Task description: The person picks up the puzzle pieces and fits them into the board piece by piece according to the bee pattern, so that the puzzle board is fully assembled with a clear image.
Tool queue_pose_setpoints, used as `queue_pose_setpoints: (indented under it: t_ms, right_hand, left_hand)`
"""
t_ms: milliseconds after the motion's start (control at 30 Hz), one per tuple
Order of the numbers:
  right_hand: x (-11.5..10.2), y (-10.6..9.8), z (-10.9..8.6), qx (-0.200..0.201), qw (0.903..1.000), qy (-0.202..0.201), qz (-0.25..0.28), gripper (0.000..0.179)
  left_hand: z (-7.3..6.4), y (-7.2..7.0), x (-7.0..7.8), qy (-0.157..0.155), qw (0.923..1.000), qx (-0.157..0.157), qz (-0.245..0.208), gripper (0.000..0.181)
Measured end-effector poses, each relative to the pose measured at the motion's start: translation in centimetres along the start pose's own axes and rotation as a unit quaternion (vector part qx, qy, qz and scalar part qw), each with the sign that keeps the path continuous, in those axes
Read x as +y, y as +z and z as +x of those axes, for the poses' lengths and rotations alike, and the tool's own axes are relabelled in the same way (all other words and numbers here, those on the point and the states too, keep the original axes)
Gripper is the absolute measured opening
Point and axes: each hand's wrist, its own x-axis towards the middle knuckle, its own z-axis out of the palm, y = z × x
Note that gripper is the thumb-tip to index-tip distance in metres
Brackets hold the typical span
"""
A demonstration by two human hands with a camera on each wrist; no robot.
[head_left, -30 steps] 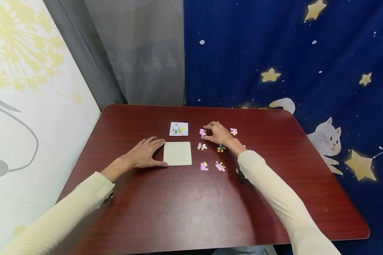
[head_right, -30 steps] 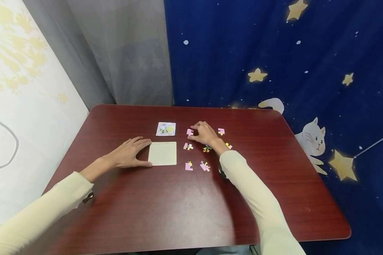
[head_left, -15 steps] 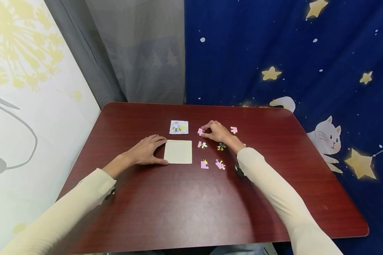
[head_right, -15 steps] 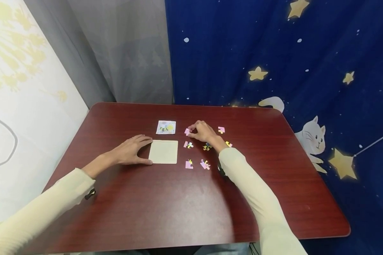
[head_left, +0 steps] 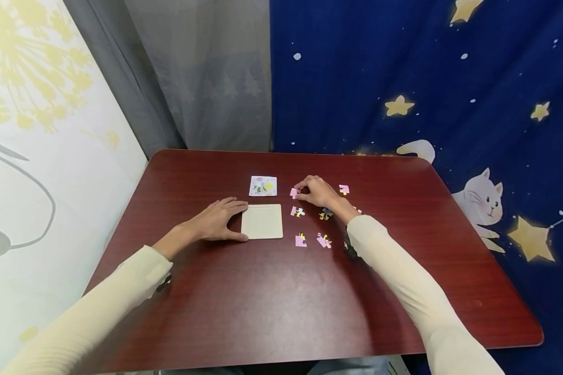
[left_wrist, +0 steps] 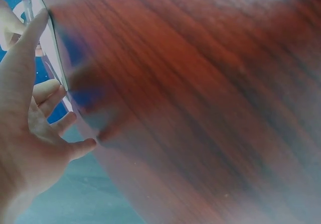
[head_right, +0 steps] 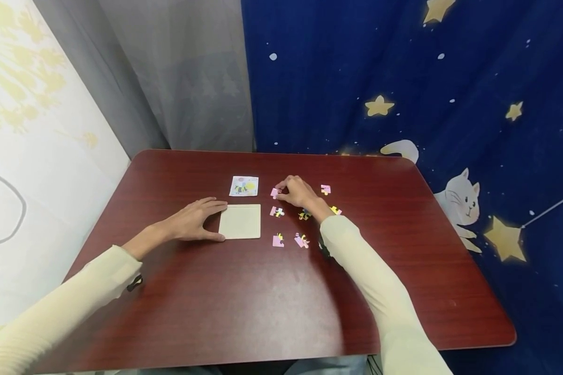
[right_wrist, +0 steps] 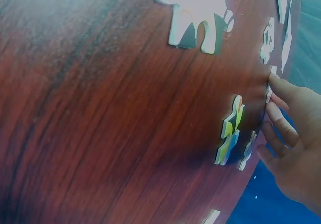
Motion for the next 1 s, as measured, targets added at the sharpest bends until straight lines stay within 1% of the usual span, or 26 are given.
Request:
queue_pose_setpoints:
  t_ms: [100,300,433,600,833,1000]
  right_hand:
    - [0.0,0.0,0.0,0.004,0.9999,-0.01,0.001,0.035]
    - [0.0,0.0,0.2,0.012,0.9996,-0.026,-0.006,0.034]
    - [0.0,0.1,0.2,0.014,0.9994,-0.03,0.005,0.034]
    - [-0.1,0.1,0.1,0.018,0.9988,-0.043,0.011,0.034]
    - [-0.4,-0.2,0.0,0.026,0.9971,-0.071,0.006,0.034]
    - [-1.0,-0.3,-0.3,0.027,0.9959,-0.085,0.016,0.034]
  left_hand:
    - [0.1,0.0,0.0,-0.005,1.0,-0.003,-0.003,0.101]
    - [0.2,-0.1,0.1,-0.015,0.9995,-0.006,-0.026,0.103]
    - [0.2,0.1,0.2,-0.012,0.9993,-0.001,-0.035,0.101]
    - [0.2,0.3,0.3,-0.013,0.9991,0.004,-0.041,0.101]
    - [0.2,0.2,0.3,-0.017,0.9991,0.005,-0.04,0.102]
    - [0.3,0.1,0.3,-0.022,0.9987,0.004,-0.045,0.102]
